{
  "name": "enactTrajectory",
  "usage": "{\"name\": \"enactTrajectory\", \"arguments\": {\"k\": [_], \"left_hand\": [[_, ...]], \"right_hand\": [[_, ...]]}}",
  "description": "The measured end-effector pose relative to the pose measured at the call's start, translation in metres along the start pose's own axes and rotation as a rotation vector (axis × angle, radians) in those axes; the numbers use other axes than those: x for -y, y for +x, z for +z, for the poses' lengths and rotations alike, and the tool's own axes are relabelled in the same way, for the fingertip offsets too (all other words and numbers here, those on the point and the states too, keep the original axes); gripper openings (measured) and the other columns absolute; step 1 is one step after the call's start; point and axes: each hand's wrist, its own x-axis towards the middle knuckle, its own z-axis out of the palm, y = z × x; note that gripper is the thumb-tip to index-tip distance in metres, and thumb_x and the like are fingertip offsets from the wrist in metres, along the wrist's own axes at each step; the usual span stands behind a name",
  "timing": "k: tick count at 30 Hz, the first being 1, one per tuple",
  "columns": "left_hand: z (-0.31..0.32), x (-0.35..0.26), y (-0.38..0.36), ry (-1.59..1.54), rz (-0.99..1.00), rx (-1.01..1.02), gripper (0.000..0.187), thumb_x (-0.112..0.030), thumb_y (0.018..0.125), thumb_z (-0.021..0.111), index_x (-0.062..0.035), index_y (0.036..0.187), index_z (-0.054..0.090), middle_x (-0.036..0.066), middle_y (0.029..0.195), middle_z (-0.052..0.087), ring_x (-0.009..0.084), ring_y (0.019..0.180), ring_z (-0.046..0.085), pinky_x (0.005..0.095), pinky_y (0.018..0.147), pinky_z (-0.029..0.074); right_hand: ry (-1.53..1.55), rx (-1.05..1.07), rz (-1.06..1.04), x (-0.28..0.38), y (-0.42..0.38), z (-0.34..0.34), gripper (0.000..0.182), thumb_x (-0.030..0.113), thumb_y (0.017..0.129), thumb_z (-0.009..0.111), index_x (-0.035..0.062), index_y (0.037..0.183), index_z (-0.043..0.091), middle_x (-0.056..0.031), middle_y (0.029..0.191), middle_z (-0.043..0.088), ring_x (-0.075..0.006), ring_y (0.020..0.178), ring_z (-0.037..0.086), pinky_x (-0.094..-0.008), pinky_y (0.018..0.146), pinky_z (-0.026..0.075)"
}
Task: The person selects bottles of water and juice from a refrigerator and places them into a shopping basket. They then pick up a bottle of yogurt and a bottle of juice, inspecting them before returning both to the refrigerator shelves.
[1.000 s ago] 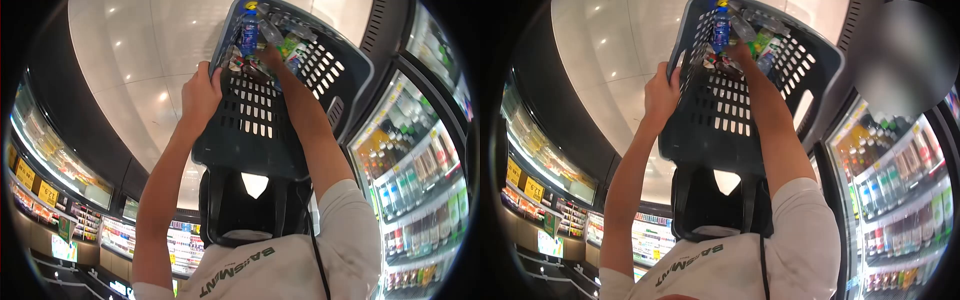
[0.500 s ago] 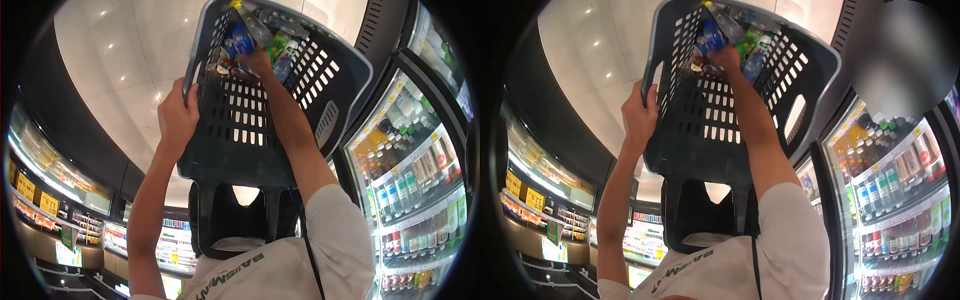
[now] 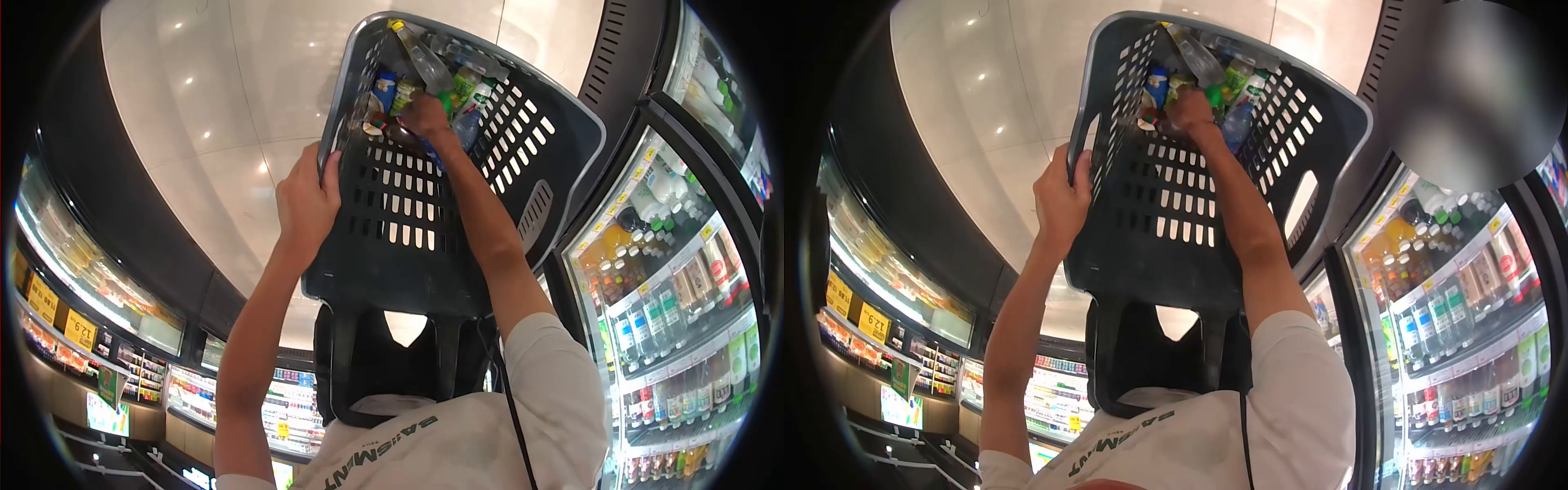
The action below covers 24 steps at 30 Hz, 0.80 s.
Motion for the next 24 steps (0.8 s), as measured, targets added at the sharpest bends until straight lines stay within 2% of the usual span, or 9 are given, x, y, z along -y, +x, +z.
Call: {"name": "enactTrajectory", "arguments": {"k": [3, 4, 6, 10, 13, 17, 19, 22, 24], "left_hand": [[0.003, 0.002, 0.002, -0.003, 0.006, -0.018, 0.016, -0.013, 0.099, 0.062, -0.0007, 0.108, 0.065, 0.012, 0.074, 0.067, 0.0232, 0.058, 0.066, 0.0341, 0.054, 0.05], [0.004, 0.004, 0.001, -0.006, 0.007, -0.019, 0.015, -0.012, 0.1, 0.062, -0.0003, 0.109, 0.065, 0.009, 0.071, 0.066, 0.0165, 0.055, 0.065, 0.0304, 0.052, 0.049], [0.004, 0.003, 0.002, -0.015, 0.003, -0.01, 0.015, -0.012, 0.1, 0.062, -0.0001, 0.109, 0.065, 0.008, 0.071, 0.066, 0.0154, 0.054, 0.065, 0.0293, 0.051, 0.049], [0.004, 0.008, 0.0, 0.015, 0.012, -0.01, 0.016, -0.012, 0.1, 0.063, 0.0001, 0.11, 0.065, 0.007, 0.072, 0.067, 0.0149, 0.053, 0.064, 0.0285, 0.049, 0.047], [0.0, 0.001, 0.0, -0.035, -0.031, 0.027, 0.017, -0.009, 0.096, 0.066, 0.0, 0.11, 0.063, 0.015, 0.074, 0.066, 0.0295, 0.056, 0.064, 0.0359, 0.05, 0.047], [0.003, 0.002, 0.002, 0.005, 0.008, -0.009, 0.015, -0.009, 0.096, 0.066, -0.0006, 0.108, 0.063, 0.016, 0.075, 0.066, 0.0312, 0.059, 0.066, 0.0373, 0.052, 0.049], [-0.001, -0.003, 0.002, 0.011, -0.002, -0.007, 0.015, -0.01, 0.096, 0.065, -0.0007, 0.107, 0.063, 0.016, 0.075, 0.066, 0.0327, 0.061, 0.067, 0.0387, 0.052, 0.05], [-0.002, -0.002, 0.002, 0.038, 0.073, -0.061, 0.013, -0.01, 0.096, 0.066, -0.0005, 0.104, 0.062, 0.018, 0.077, 0.067, 0.0367, 0.064, 0.067, 0.042, 0.054, 0.051], [-0.004, -0.001, 0.003, 0.042, 0.102, -0.067, 0.012, -0.01, 0.095, 0.066, -0.0005, 0.101, 0.061, 0.019, 0.078, 0.067, 0.0386, 0.065, 0.067, 0.044, 0.055, 0.052]], "right_hand": [[0.041, -0.323, -0.269, 0.002, 0.056, 0.034, 0.051, 0.028, 0.085, 0.063, -0.004, 0.124, 0.06, -0.0333, 0.115, 0.064, -0.0474, 0.103, 0.065, -0.0506, 0.09, 0.054], [-0.023, -0.3, -0.349, -0.021, 0.099, 0.066, 0.062, 0.031, 0.084, 0.065, 0.0002, 0.137, 0.054, -0.0341, 0.123, 0.061, -0.0468, 0.109, 0.064, -0.0498, 0.096, 0.052], [-0.162, -0.252, -0.274, -0.026, 0.152, 0.088, 0.066, 0.036, 0.085, 0.065, 0.0061, 0.142, 0.052, -0.0316, 0.126, 0.061, -0.0444, 0.117, 0.061, -0.0484, 0.101, 0.049], [-0.221, 0.026, -0.09, -0.006, 0.15, 0.083, 0.072, 0.047, 0.087, 0.063, 0.0103, 0.148, 0.049, -0.0239, 0.128, 0.063, -0.0396, 0.131, 0.052, -0.0453, 0.109, 0.045], [-0.132, 0.165, -0.042, -0.009, 0.151, 0.07, 0.075, 0.054, 0.088, 0.058, 0.0101, 0.148, 0.048, -0.0211, 0.152, 0.046, -0.0417, 0.134, 0.051, -0.0475, 0.116, 0.038], [-0.41, 0.156, -0.344, -0.015, 0.153, 0.064, 0.064, 0.051, 0.086, 0.064, 0.0036, 0.129, 0.062, -0.0279, 0.131, 0.06, -0.0447, 0.122, 0.058, -0.0473, 0.107, 0.045], [-0.168, -0.049, -0.298, -0.012, 0.108, 0.062, 0.054, 0.046, 0.083, 0.072, -0.0006, 0.11, 0.071, -0.0306, 0.117, 0.065, -0.0476, 0.112, 0.062, -0.0505, 0.097, 0.051], [-0.163, 0.127, -0.187, 0.001, 0.081, 0.038, 0.055, 0.042, 0.08, 0.076, -0.0052, 0.107, 0.069, -0.034, 0.113, 0.064, -0.0472, 0.111, 0.062, -0.0504, 0.095, 0.052], [-0.212, 0.041, -0.317, -0.009, 0.055, 0.056, 0.061, 0.038, 0.08, 0.078, -0.0077, 0.117, 0.06, -0.0337, 0.114, 0.062, -0.049, 0.108, 0.062, -0.0515, 0.092, 0.053]]}}
